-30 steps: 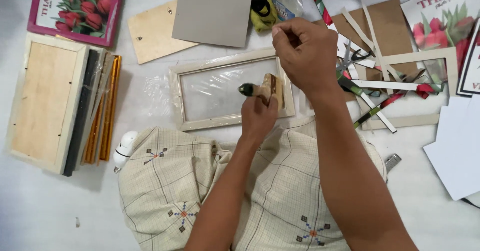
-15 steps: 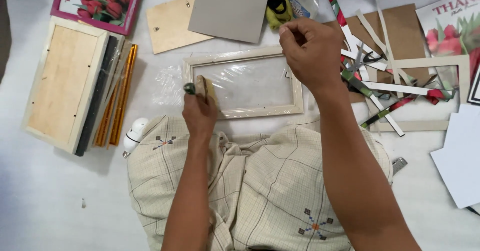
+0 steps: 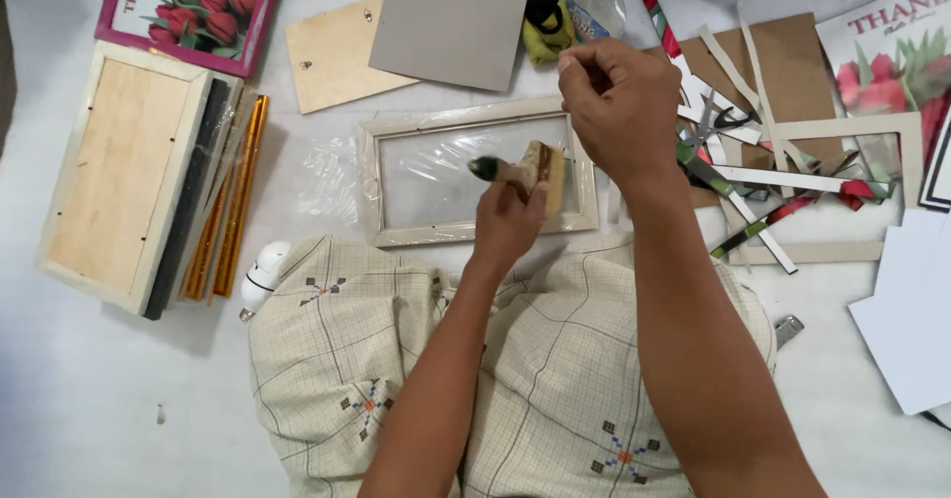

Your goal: Trimming a picture with scissors and assembling it into a wooden frame before applying a finish with a brush

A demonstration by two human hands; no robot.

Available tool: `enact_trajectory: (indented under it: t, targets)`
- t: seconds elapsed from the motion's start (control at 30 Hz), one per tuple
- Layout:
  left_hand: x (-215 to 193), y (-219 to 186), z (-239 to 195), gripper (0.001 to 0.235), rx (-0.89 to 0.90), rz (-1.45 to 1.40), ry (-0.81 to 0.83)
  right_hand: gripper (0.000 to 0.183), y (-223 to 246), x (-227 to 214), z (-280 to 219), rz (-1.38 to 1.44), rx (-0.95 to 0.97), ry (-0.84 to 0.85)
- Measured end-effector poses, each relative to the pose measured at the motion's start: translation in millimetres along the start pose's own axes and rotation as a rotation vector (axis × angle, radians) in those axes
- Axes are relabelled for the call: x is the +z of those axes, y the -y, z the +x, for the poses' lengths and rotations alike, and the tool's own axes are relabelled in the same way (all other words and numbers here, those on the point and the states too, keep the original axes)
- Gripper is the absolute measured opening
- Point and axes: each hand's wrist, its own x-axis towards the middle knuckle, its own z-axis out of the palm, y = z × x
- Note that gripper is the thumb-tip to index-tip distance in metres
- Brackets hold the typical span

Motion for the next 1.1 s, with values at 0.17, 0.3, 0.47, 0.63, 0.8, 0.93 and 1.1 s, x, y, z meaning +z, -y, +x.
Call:
enact_trajectory:
  t: [0.17,0.3,0.47,0.63,0.8,0.93,1.1]
  targets:
    - [-23,30,48,0.029,-0.014,0.275,-0.107,0.010,3,-10,1,0.065,0.103,-0.018]
    - [-82,63,74,0.024,0.140,0.374,-0.465,0.009,11,-16,5,0.100,0.087,-0.032]
    - [-97,53,80,0.015,0.203,0.802,-0.567,0.009,14,-18,9,0.153,0.134,-0.079]
    - [-25,17,69,0.024,0.066,0.654,-0.290,0.009,10,-19,15,0.194,0.152,-0.131]
    - [25,-22,51,0.028,0.092,0.088,-0.071,0.009,0,-19,13,0.212,0.191,-0.116]
    - [3,-2,66,0.029,0.135,0.277,-0.101,0.010,3,-22,13,0.201,0.207,-0.139]
    - [-53,41,48,0.040,-0.089,0.166,-0.011,0.009,7,-19,15,0.245,0.250,-0.124]
